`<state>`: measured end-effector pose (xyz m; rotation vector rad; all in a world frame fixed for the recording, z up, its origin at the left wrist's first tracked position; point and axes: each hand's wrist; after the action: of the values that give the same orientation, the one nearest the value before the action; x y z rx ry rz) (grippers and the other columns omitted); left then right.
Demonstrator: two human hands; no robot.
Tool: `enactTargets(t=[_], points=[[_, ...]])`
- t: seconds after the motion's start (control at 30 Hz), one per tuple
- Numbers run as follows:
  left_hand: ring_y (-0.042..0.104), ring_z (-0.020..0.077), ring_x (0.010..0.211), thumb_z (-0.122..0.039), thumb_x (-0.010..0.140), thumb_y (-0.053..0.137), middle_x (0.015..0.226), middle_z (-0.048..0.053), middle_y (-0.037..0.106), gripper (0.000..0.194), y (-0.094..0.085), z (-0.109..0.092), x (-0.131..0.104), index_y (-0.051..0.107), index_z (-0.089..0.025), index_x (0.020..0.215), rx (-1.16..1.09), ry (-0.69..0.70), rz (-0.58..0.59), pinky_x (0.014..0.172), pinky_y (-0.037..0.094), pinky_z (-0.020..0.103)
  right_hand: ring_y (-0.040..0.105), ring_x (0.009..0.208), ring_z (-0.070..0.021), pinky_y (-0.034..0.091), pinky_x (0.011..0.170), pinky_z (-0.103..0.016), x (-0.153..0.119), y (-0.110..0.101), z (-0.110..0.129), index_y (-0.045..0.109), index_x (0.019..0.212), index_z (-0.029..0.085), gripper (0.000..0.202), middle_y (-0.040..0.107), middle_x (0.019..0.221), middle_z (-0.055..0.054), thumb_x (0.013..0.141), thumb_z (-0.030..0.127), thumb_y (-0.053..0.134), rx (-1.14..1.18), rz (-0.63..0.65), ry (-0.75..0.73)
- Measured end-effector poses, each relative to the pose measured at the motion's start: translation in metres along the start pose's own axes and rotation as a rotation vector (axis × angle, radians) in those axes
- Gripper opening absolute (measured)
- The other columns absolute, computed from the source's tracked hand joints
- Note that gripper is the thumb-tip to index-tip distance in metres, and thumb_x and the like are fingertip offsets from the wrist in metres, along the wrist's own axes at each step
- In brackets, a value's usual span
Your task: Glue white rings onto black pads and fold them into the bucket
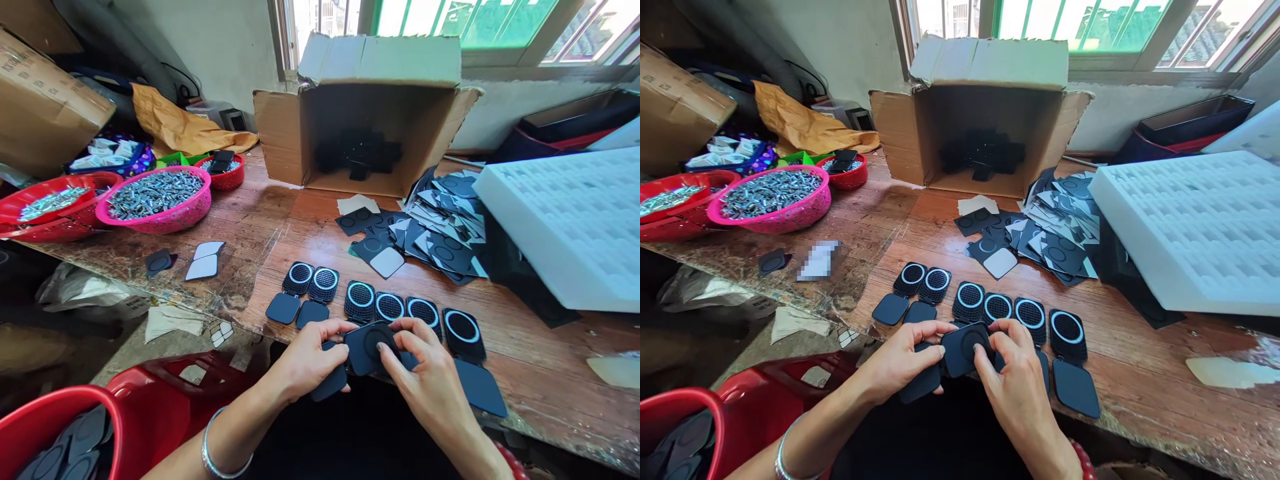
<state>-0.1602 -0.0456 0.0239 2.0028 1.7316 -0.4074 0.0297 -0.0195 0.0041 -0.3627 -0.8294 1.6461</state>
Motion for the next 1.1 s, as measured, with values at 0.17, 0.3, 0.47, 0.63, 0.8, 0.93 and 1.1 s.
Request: enactTargets(t=[0.17,0.3,0.47,0.63,0.8,0.93,1.1], points=[[0.064,0.0127,0.062,-0.019,0.074,0.059,0.093,0.007,0.069,0.044,0.001,0.003,-0.002,0.067,-0.016,0.117,0.014,0.006,0.007,0.052,0.06,0.026,0.055,0.09,-0.0232,0.044,0.077,-0.036,-0.004,0.003,-0.004,0.049,0.069,0.022,0.024,0.057,0.097,-0.008,0.09,0.032,0.052,-0.11,-0.023,-0.104],[0.062,0.0105,0.057,-0.022,0.076,0.058,0.091,0.005,0.068,0.044,0.002,0.008,-0.003,0.067,-0.017,0.119,0.038,0.037,-0.003,0.052,0.059,0.025,0.053,0.09,-0.0246,0.044,0.078,-0.038,-0.004,0.002,-0.005,0.052,0.074,0.021,0.02,0.056,0.094,-0.009,0.093,0.028,0.053,-0.302,-0.017,-0.22],[0.063,0.0109,0.06,-0.024,0.077,0.058,0.095,0.005,0.069,0.044,0.003,0.011,-0.003,0.068,-0.019,0.119,0.034,0.081,-0.003,0.054,0.06,0.027,0.053,0.078,-0.0266,0.043,0.071,-0.04,-0.001,-0.005,0.001,0.058,0.076,0.021,0.017,0.058,0.08,-0.007,0.089,0.029,0.063,-0.627,0.039,-0.304],[0.063,0.0117,0.061,-0.025,0.077,0.06,0.093,0.004,0.068,0.043,0.002,0.012,-0.003,0.069,-0.019,0.119,0.004,0.093,0.003,0.056,0.061,0.028,0.057,0.069,-0.0267,0.041,0.061,-0.037,0.002,-0.009,0.004,0.059,0.076,0.021,0.02,0.06,0.073,-0.006,0.09,0.034,0.061,-0.792,0.016,-0.341],[0.061,0.0105,0.059,-0.027,0.075,0.064,0.085,0.002,0.065,0.042,0.002,0.01,-0.005,0.07,-0.018,0.116,-0.057,0.077,-0.02,0.055,0.061,0.028,0.057,0.057,-0.0226,0.037,0.052,-0.034,0.004,-0.013,-0.003,0.054,0.068,0.021,0.056,0.057,0.063,-0.006,0.099,0.058,0.025,-0.731,-0.027,-0.318],[0.062,0.0117,0.061,-0.028,0.073,0.068,0.086,0.003,0.066,0.043,0.002,0.009,-0.006,0.069,-0.018,0.115,-0.121,0.064,-0.011,0.056,0.061,0.029,0.058,0.056,-0.02,0.037,0.051,-0.031,0.007,-0.015,-0.009,0.06,0.085,0.019,0.058,0.061,0.066,-0.004,0.094,0.068,0.031,-0.436,0.028,-0.135],[0.064,0.0146,0.065,-0.031,0.073,0.07,0.09,0.003,0.067,0.046,0.001,0.009,-0.006,0.065,-0.018,0.117,-0.184,0.064,0.049,0.059,0.06,0.033,0.057,0.062,-0.0152,0.043,0.054,-0.024,0.013,-0.016,-0.005,0.061,0.09,0.021,0.031,0.062,0.072,0.0,0.093,0.05,0.049,0.199,0.275,0.112]])
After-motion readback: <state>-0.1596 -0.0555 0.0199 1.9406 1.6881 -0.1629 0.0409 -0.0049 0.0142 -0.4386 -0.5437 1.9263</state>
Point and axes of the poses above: each hand's wrist, its own x-axis towards the middle knuckle, its own y-axis out of the palm, z = x × y
